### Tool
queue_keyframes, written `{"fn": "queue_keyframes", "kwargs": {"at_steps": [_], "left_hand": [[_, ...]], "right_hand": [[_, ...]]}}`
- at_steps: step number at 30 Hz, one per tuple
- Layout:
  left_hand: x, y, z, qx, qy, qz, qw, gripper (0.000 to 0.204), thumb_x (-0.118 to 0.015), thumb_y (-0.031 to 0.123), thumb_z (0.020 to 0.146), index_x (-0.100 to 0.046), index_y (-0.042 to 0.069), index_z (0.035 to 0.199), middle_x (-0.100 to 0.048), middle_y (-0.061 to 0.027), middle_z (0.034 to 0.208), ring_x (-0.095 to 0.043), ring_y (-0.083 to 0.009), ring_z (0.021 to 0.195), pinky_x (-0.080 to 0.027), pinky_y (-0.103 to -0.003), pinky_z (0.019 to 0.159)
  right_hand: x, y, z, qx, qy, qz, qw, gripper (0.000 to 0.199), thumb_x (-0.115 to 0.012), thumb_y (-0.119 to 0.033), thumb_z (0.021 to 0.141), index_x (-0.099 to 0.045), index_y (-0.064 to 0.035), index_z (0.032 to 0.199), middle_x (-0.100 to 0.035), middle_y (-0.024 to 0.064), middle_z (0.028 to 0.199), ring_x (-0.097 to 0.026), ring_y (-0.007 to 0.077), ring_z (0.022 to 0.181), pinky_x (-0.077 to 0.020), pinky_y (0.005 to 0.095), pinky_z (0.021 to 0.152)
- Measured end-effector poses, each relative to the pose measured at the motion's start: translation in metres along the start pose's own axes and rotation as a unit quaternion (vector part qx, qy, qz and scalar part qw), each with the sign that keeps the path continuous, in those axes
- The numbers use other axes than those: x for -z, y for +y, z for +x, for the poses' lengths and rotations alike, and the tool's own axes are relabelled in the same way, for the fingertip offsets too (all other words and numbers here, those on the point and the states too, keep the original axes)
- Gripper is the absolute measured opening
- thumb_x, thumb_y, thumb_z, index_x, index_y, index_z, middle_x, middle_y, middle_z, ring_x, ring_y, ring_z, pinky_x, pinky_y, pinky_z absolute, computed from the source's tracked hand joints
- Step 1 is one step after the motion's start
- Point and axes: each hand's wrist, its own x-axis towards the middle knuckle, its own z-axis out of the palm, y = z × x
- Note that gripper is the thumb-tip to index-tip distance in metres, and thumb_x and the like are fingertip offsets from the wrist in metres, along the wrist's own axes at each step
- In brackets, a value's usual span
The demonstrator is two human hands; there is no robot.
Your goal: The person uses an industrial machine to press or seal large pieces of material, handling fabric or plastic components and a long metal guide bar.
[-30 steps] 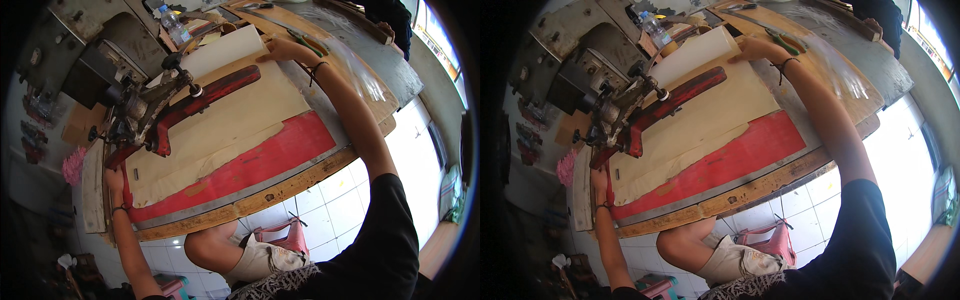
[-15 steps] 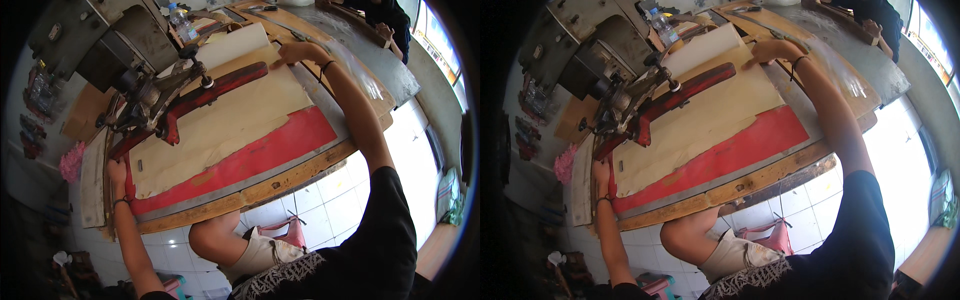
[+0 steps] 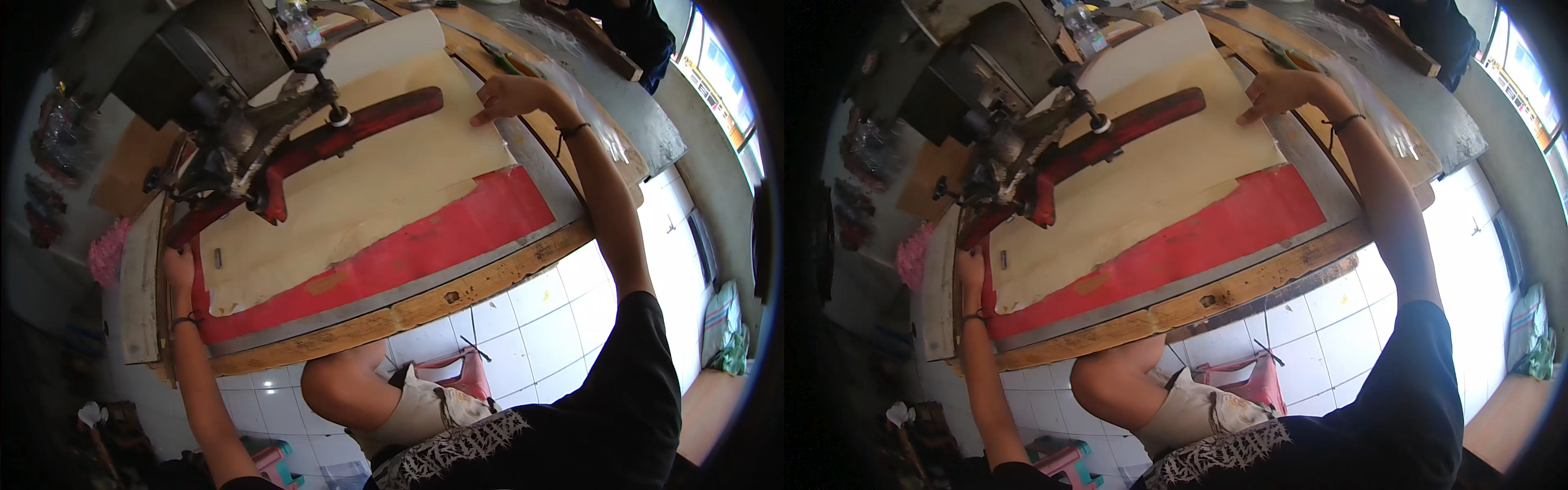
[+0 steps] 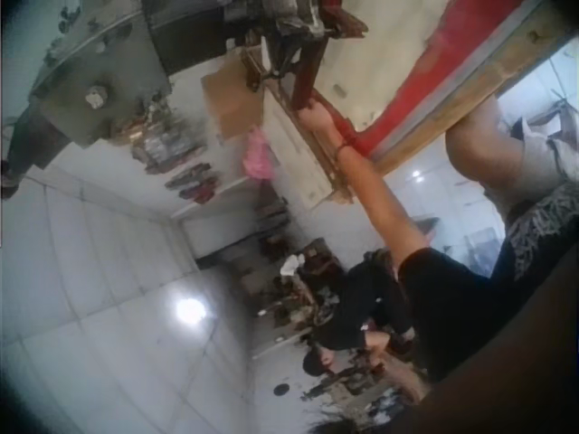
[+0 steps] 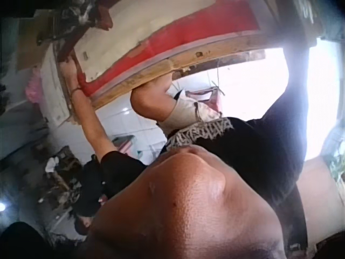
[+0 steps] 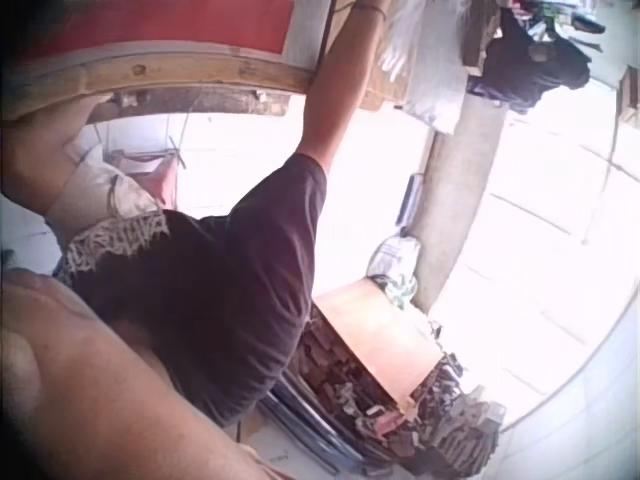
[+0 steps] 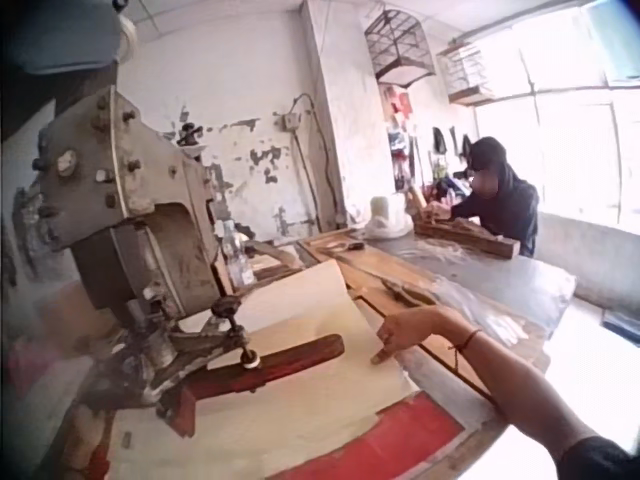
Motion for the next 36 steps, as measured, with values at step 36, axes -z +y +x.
{"fn": "queue_keyframes", "kwargs": {"at_steps": [36], "left_hand": [[-0.011, -0.034, 0.018, -0.063, 0.004, -0.038, 0.997, 0.033, -0.056, 0.016, 0.092, -0.061, 0.002, 0.122, -0.068, -0.0197, 0.111, -0.065, -0.0345, 0.103, -0.048, -0.042, 0.086]], "right_hand": [[0.005, 0.002, -0.016, 0.063, -0.099, -0.075, 0.99, 0.034, -0.075, -0.036, 0.083, -0.07, -0.0032, 0.09, -0.069, 0.0039, 0.077, -0.062, 0.0151, 0.074, -0.0471, 0.0328, 0.069]]}}
